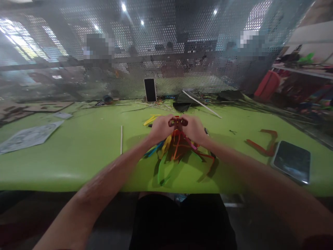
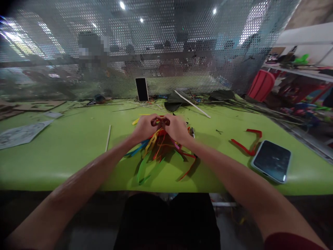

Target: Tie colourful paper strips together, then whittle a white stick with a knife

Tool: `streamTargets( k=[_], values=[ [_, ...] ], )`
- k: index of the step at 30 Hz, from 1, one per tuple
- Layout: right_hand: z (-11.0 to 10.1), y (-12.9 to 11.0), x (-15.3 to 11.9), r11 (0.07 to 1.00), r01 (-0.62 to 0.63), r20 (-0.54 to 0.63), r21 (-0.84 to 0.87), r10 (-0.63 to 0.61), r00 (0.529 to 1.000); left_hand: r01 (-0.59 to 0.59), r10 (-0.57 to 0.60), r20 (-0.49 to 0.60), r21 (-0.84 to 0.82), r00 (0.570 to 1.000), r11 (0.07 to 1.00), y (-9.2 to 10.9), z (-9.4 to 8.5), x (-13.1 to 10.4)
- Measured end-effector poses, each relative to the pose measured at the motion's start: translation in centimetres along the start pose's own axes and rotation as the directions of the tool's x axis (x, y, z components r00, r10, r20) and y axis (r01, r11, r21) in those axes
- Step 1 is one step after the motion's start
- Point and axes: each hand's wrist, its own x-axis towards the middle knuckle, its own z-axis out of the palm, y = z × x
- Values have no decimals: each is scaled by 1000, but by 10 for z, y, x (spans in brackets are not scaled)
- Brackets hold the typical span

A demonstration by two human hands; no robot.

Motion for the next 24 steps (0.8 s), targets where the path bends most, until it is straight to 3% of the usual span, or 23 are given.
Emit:
streamTargets(
  k=[15,24],
  values=[
    [5,10,0,993,64,18,98,-66,998,10,-10,8,-24,1000,1000,2,-1,-1],
    [5,7,0,999,44,-4,-8,-44,999,44,-44,22,-14,999,999,2,-1,0]
  ],
)
